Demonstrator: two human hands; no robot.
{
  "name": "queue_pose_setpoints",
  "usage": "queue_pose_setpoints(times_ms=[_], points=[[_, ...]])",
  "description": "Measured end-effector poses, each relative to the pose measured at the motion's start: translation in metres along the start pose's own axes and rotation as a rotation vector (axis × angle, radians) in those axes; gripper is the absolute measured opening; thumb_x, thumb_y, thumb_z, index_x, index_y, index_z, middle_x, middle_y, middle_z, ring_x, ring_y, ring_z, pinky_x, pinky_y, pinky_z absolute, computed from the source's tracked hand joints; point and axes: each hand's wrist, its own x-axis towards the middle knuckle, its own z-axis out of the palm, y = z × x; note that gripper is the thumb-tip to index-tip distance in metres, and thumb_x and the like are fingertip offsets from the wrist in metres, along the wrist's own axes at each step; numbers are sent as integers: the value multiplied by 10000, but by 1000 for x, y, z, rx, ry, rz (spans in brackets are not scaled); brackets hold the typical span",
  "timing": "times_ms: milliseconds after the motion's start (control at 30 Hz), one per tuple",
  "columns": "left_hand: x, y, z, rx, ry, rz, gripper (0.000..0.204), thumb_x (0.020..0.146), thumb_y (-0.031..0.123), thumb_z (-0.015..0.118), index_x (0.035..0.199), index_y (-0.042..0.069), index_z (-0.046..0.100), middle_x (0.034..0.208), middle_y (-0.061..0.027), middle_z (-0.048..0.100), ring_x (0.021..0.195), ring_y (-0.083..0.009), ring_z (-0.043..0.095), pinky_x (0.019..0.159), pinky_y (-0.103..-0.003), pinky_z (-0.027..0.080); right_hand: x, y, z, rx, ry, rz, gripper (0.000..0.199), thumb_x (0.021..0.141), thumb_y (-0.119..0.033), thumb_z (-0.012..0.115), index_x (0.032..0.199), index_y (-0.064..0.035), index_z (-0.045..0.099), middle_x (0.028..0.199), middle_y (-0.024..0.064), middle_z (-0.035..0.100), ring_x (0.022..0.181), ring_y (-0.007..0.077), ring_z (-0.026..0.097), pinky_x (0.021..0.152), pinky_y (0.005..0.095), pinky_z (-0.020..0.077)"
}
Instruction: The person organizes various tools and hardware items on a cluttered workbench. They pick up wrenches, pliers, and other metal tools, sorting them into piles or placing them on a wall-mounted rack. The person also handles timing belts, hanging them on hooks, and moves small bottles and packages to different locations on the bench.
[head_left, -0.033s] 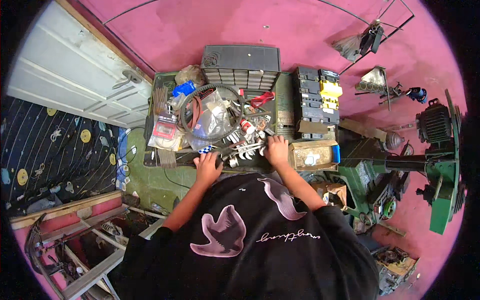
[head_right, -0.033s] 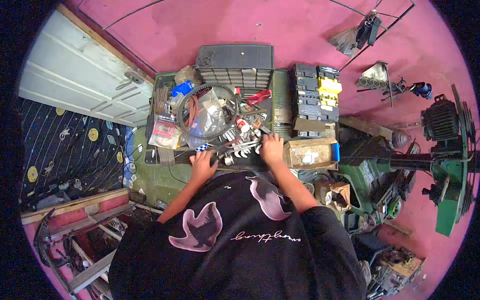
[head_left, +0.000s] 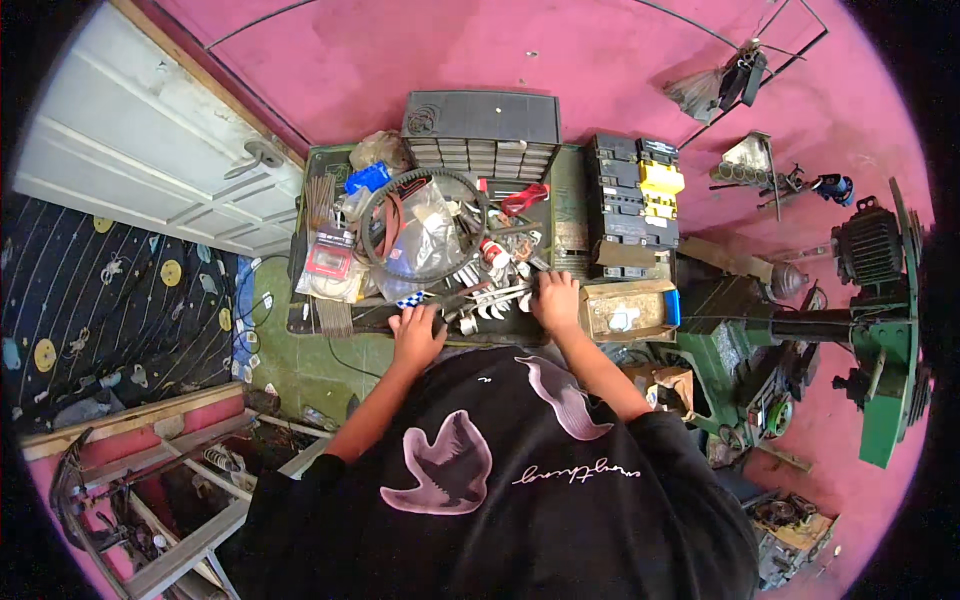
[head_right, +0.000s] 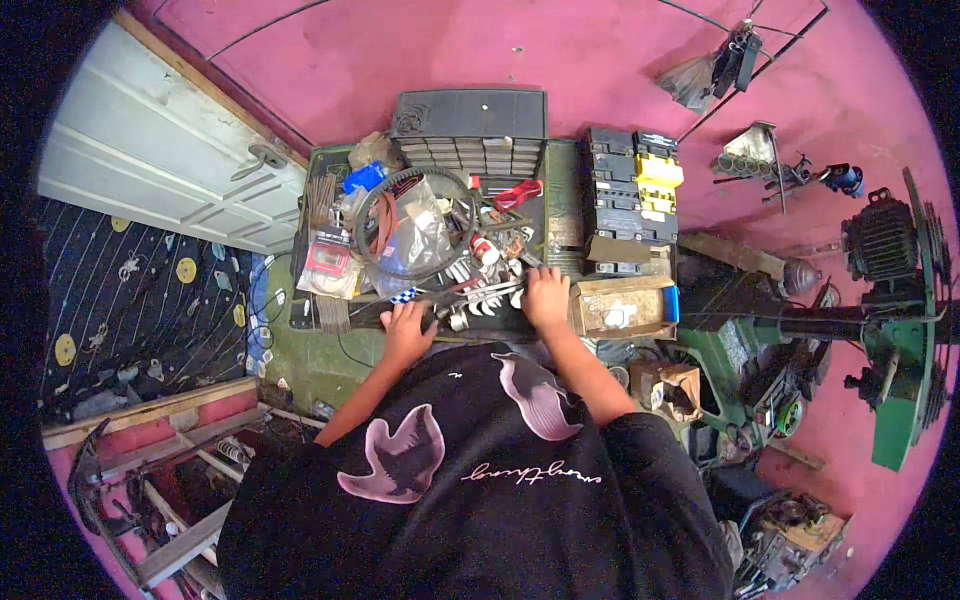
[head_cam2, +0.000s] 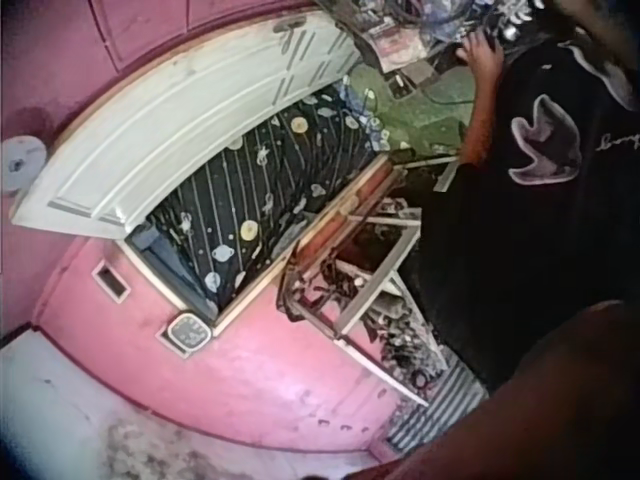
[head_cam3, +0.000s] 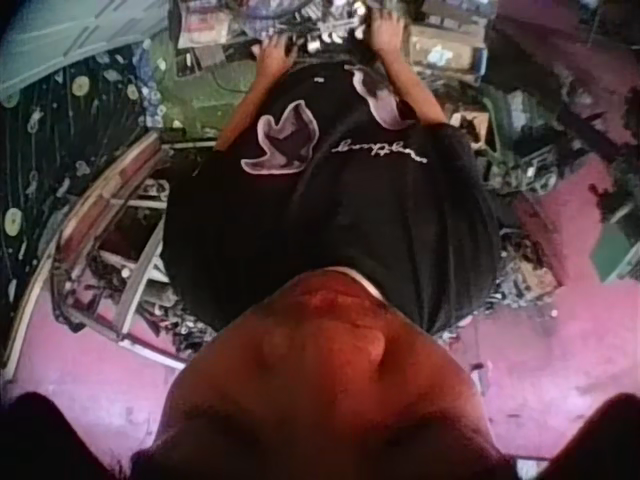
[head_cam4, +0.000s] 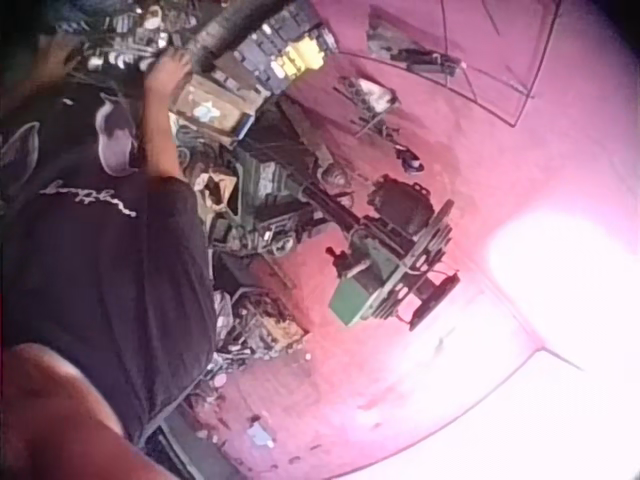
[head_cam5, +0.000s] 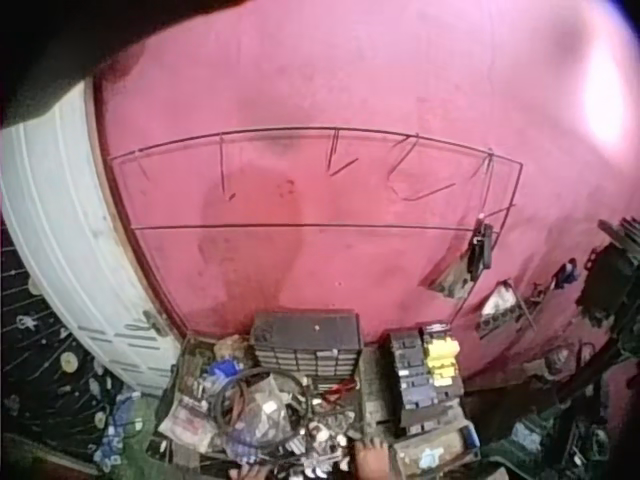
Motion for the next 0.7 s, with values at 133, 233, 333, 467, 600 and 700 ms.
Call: queue_pose_setpoints(times_ms=[133,233,333,467,600,700], points=[[1,2,0,-13,-6,-1,442,819,293,755,1197,96,639,1112,-65,644,1076,-278,560,901,-482,352,-2,-2,0,-16,24,31,434,725,-223,757,1132,-111,657,1114,113,639,1091,324,561,895,476,444],[7,4,-3,-14,-19,-5,423,820,293,753,1181,103,641,1103,-63,650,1075,-275,562,898,-489,352,0,-6,2,17,37,9,445,736,-227,756,1155,-112,657,1122,117,631,1102,328,557,899,482,444],[12,8,-2,-69,5,-109,376,841,312,740,1142,98,667,1054,-73,676,1053,-285,584,890,-495,374,5,-14,-2,105,58,-55,427,787,-217,736,1192,-117,647,1089,112,633,1089,332,560,893,491,442],[21,-9,18,-486,41,-628,408,914,403,695,1036,16,726,953,-133,735,949,-320,664,871,-461,456,25,-30,-22,248,57,-165,392,822,-255,723,1179,-112,649,1101,101,664,1075,330,575,892,484,438],[35,-41,13,-844,138,-874,584,952,538,646,973,-39,731,830,-102,707,731,-184,610,694,-361,475,57,-52,-30,500,76,-161,349,867,-345,731,1114,-100,711,943,140,722,977,375,657,843,510,484],[54,-45,0,-992,168,-936,558,943,542,668,1015,-9,703,844,-40,678,663,-144,563,602,-322,444,90,-70,-23,780,-116,155,367,891,-413,726,1026,-72,746,906,192,742,904,411,699,807,513,529]])
